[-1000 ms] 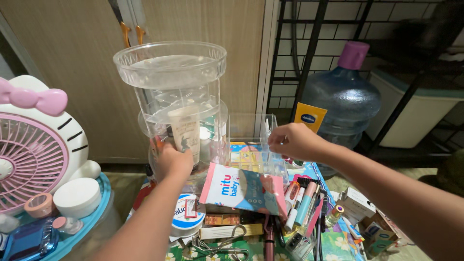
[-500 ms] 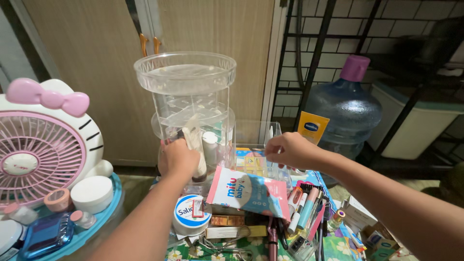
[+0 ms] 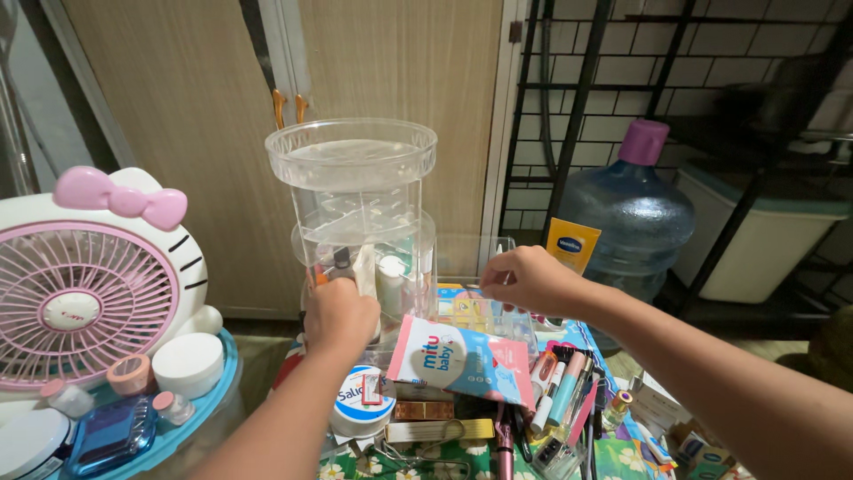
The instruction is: The person removes cosmetic bottles, tubes, and jars one at a time from a tiered rotating acrylic organizer and sets them on the table. After emptying the tiers, the person lifts the clear plastic trays off the central column and handles the top tier to take the organizer apart.
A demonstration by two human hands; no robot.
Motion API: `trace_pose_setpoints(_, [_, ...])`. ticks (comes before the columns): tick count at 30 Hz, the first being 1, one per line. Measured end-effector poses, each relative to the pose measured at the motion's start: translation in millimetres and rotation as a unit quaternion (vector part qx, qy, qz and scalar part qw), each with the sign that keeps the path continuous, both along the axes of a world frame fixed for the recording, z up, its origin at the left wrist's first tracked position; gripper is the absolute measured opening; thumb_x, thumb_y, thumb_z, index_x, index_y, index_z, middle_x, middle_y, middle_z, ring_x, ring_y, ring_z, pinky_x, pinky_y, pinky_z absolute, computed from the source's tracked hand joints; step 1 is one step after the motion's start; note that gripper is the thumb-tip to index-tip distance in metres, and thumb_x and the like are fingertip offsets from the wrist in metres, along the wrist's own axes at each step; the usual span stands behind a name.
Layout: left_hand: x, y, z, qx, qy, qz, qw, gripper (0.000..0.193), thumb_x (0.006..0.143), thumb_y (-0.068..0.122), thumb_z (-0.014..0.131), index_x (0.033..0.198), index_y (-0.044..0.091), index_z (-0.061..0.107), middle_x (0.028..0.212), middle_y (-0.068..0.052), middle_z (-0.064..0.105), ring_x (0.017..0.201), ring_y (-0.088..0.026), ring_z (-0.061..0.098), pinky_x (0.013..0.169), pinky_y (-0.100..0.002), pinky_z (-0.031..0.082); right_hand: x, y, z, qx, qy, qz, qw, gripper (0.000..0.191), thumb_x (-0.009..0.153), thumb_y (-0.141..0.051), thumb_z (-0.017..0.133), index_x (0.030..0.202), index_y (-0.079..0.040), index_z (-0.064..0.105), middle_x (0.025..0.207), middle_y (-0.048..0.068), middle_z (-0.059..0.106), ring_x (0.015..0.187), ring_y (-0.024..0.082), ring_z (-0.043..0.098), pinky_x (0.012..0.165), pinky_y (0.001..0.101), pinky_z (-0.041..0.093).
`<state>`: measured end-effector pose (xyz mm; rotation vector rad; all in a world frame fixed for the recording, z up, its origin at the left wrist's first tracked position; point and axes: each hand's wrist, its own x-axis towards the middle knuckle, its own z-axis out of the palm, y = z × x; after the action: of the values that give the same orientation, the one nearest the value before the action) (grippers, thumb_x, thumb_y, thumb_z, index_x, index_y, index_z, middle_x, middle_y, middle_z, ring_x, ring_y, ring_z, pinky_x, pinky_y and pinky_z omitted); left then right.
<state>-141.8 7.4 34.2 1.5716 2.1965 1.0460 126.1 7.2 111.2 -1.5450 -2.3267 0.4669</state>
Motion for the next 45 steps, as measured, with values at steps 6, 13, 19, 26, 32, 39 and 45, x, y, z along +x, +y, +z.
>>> trace_pose_setpoints(6, [7.6,-5.4,-14.4,0.019,0.032,-0.03,0.999,0.029,0.089,0.018,0.057,0.106,0.006,0.078,0.112,-0.028,0.073,0.107,-0.042,0.069,0.1,-0.048,0.052,0.9,1.2,1.6,0.007,0.022,0.01,1.0,0.017,0.091,-0.019,0.069,0.097,-0.005,0.076,0.078,0.008,0.078,0.063,0.014,0.073,0.057,0.0298,0.06])
trace_pose_setpoints(13, [22.4,-37.7,-8.8,0.209,0.09,-0.101,0.969,0.024,0.086,0.014,0.059,0.104,0.011,0.074,0.108,-0.012,0.074,0.092,-0.038,0.071,0.083,-0.05,0.055,-2.8,-0.5,11.8,0.022,0.11,-0.003,0.994,0.019,0.092,-0.018,0.067,0.106,-0.006,0.073,0.085,0.006,0.077,0.07,0.014,0.075,0.06,0.0276,0.064])
trace_pose_setpoints(19, [63.1,-28.1,49.6,0.314,0.067,-0.209,0.924,0.026,0.084,0.011,0.063,0.109,0.011,0.072,0.105,-0.014,0.074,0.094,-0.039,0.071,0.081,-0.05,0.054,3.2,3.4,22.2,-0.022,0.335,0.029,0.942,0.033,0.085,-0.009,0.07,0.118,-0.007,0.066,0.096,0.006,0.071,0.076,0.015,0.072,0.059,0.032,0.064])
trace_pose_setpoints(26, [126.9,-15.6,80.8,0.189,-0.097,-0.347,0.913,0.032,0.088,0.016,0.061,0.118,0.007,0.068,0.105,-0.019,0.076,0.101,-0.035,0.073,0.09,-0.043,0.057,87.8,11.3,14.3,-0.06,0.306,-0.039,0.949,0.024,0.09,-0.013,0.072,0.107,0.003,0.076,0.083,0.01,0.076,0.072,0.016,0.072,0.062,0.0329,0.064])
trace_pose_setpoints(32, [157.7,-14.0,64.0,0.15,-0.057,-0.35,0.923,0.04,0.084,0.02,0.07,0.121,0.005,0.064,0.118,-0.019,0.07,0.11,-0.038,0.066,0.094,-0.045,0.051,197.0,25.5,-13.1,-0.034,0.267,-0.254,0.929,0.027,0.09,-0.014,0.071,0.113,-0.001,0.076,0.086,0.013,0.077,0.07,0.023,0.073,0.07,0.0367,0.064])
trace_pose_setpoints(39, [157.3,-7.8,39.5,0.118,-0.051,-0.333,0.934,0.036,0.085,0.02,0.068,0.117,0.003,0.068,0.12,-0.019,0.069,0.113,-0.037,0.065,0.096,-0.044,0.051,262.8,56.4,-69.6,-0.025,0.406,-0.3,0.863,0.028,0.098,-0.012,0.064,0.114,0.009,0.071,0.092,0.019,0.072,0.077,0.026,0.072,0.077,0.0402,0.065])
trace_pose_setpoints(45, [150.3,2.5,20.3,0.117,-0.03,-0.314,0.942,0.036,0.086,0.02,0.069,0.117,0.004,0.069,0.12,-0.019,0.069,0.114,-0.037,0.065,0.097,-0.044,0.05,240.4,101.5,-89.3,-0.049,0.45,-0.261,0.853,0.029,0.1,-0.011,0.058,0.119,0.008,0.066,0.109,0.018,0.071,0.087,0.026,0.072,0.084,0.0398,0.063])
